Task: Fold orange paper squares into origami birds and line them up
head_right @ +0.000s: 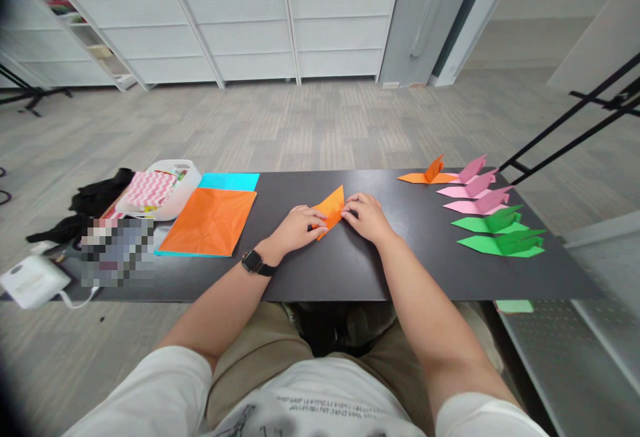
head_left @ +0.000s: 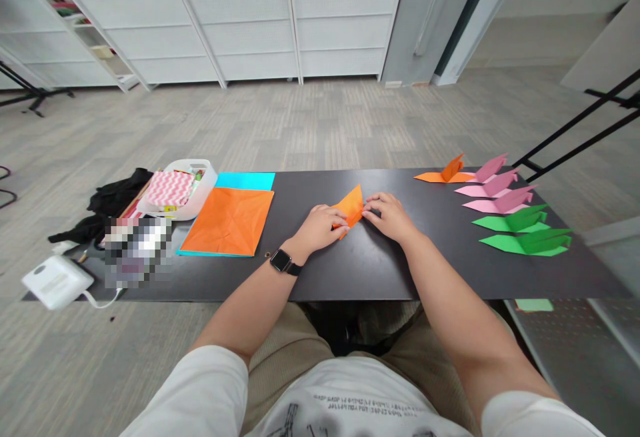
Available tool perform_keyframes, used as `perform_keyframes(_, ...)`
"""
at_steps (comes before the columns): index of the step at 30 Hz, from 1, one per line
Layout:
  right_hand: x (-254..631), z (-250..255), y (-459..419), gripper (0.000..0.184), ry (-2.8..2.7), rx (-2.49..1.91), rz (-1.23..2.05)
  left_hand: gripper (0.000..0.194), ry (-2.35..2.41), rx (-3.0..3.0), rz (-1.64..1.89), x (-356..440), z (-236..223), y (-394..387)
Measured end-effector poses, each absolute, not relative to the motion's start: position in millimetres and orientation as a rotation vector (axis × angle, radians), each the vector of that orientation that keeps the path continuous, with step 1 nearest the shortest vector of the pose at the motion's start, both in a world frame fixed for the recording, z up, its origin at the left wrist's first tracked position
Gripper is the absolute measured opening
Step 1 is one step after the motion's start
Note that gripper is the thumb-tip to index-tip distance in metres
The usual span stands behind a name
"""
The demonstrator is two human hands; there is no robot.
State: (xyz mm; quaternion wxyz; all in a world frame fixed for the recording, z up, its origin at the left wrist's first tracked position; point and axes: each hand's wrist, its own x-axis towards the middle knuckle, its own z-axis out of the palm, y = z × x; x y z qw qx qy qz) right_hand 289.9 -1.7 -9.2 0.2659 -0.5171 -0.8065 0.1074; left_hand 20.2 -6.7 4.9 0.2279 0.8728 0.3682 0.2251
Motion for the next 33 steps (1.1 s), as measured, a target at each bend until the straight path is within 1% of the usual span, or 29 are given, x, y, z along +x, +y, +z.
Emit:
perform_keyframes(9,287.3,-11.4,-0.5,0.014,-2.15,-1.414,0.292,0.012,1.001,2.331,0.714,24.7,5.6,-7.7)
perform_keyframes(12,285.9,-11.7,-0.1,0.015,-2.148,-1.423,0.287,0.016,1.042,2.303,0.723,24.6,5.6,-7.0)
perform_keyframes(16,284.7,-13.1,0.9,0.016,-2.147,-1.434,0.293,0.006,1.01,2.327,0.693,24.0,4.6,-7.1)
perform_keyframes(19,283.2,-15.1,1.9,0.015,-2.134,-1.446,0.287,0.011,0.999,2.34,0.683,23.8,3.8,-7.8)
perform_keyframes(22,280.3,-17.5,2.8,0.013,-2.109,-1.475,0.275,0.012,1.014,2.363,0.676,23.6,3.9,-8.1)
perform_keyframes(27,274.8,-20.0,3.6,0.012,-2.088,-1.51,0.267,0.006,1.003,2.427,0.682,22.4,6.6,-7.5)
perform_keyframes(33,271.7,-21.1,3.5,0.013,-2.096,-1.534,0.233,0.014,1.016,2.531,0.649,20.6,8.8,-6.8)
